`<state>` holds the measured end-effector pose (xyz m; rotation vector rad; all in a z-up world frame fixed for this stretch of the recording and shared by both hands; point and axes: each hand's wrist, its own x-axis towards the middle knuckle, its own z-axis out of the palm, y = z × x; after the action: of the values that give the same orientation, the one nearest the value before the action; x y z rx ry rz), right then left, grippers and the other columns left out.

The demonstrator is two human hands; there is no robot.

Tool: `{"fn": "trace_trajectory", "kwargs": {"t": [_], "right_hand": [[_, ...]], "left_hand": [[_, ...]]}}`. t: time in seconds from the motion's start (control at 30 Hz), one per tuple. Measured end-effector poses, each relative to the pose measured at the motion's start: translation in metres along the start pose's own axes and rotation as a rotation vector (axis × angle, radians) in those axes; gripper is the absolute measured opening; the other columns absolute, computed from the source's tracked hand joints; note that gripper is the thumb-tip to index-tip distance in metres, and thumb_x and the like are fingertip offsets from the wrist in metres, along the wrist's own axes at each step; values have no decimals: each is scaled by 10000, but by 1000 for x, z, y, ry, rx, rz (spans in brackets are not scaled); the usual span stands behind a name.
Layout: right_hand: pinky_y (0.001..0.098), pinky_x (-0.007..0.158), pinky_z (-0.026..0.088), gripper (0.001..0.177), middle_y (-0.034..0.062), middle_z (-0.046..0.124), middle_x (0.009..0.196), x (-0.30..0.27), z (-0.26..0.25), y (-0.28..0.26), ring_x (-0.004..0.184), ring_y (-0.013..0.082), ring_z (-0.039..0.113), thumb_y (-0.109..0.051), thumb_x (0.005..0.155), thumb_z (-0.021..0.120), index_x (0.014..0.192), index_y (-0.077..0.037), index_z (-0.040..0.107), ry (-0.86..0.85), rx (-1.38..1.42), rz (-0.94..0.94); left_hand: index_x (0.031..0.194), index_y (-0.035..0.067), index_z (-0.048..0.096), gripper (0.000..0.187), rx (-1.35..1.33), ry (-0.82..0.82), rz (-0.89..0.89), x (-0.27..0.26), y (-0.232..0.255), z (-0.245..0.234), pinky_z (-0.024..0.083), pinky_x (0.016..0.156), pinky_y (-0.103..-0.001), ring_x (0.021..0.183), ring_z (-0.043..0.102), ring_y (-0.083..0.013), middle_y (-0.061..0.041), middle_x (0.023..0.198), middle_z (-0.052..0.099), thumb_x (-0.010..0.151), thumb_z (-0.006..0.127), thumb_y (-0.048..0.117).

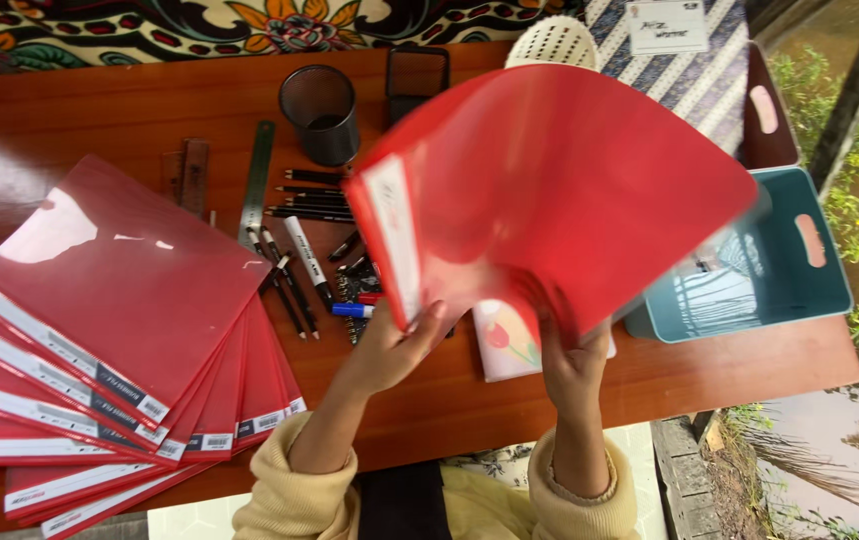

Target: The person organizes a stack of red folders on a table, smoothing one out by hand, picking up folders to move them into a blue storage bin, and clearing pens and office supplies from the workspace.

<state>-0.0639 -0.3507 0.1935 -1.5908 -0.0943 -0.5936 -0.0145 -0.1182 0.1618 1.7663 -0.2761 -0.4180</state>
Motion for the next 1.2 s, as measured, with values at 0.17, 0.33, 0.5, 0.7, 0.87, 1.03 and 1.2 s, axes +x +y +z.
{"fn": "trace_trajectory", "kwargs": {"t": [0.17,0.33,0.5,0.7,0.87,1.03,1.2], "right_hand": [[299,976,521,291,102,696,1176,6,-35,44,1076,180,670,91,1012,535,1287,34,610,87,-364,-7],[268,902,508,188,76,698,1090,-10,-55,83,997,132,636,57,1024,577,1200,42,641,140,-357,12],[215,753,456,52,42,605,846,-26,-72,97,809,71,517,7,1064,631,1085,33,671,199,-435,77],[277,1035,527,144,24,659,1075,-26,-59,130,1074,89,622,45,1079,528,1144,64,654,177,-2,81],[299,997,534,275,68,674,1193,-11,-57,93,1120,145,650,103,985,529,1247,59,599,166,5,135],[324,892,589,381,94,681,1147,6,-70,35,1025,179,676,131,923,633,1281,24,560,141,49,230],[326,938,589,400,118,684,1192,19,-101,14,1067,186,681,107,930,666,1311,27,577,94,62,289]], "left_hand": [[1169,-48,516,190,-190,108,590,36,40,49,480,775,-368,882,577,-187,-137,1006,603,1117,507,135],[1002,-6,541,147,-117,48,356,46,20,62,451,638,-390,658,499,-217,-106,721,532,1079,554,118],[957,9,569,142,-52,130,496,45,16,59,439,592,-374,620,542,-222,-109,728,574,1054,551,112],[867,-8,531,255,-13,115,418,54,-5,57,390,592,-376,600,469,-238,-119,671,504,1088,550,119],[968,-5,569,189,-21,127,322,58,-12,52,418,594,-362,590,516,-207,-94,673,545,1050,606,162],[1390,-27,379,473,-215,242,500,56,2,37,552,876,-371,1035,592,-209,-146,1180,561,1033,646,130],[1414,-7,381,490,-172,265,325,59,19,41,624,733,-326,928,696,-192,-153,1101,673,1016,647,96]]}}
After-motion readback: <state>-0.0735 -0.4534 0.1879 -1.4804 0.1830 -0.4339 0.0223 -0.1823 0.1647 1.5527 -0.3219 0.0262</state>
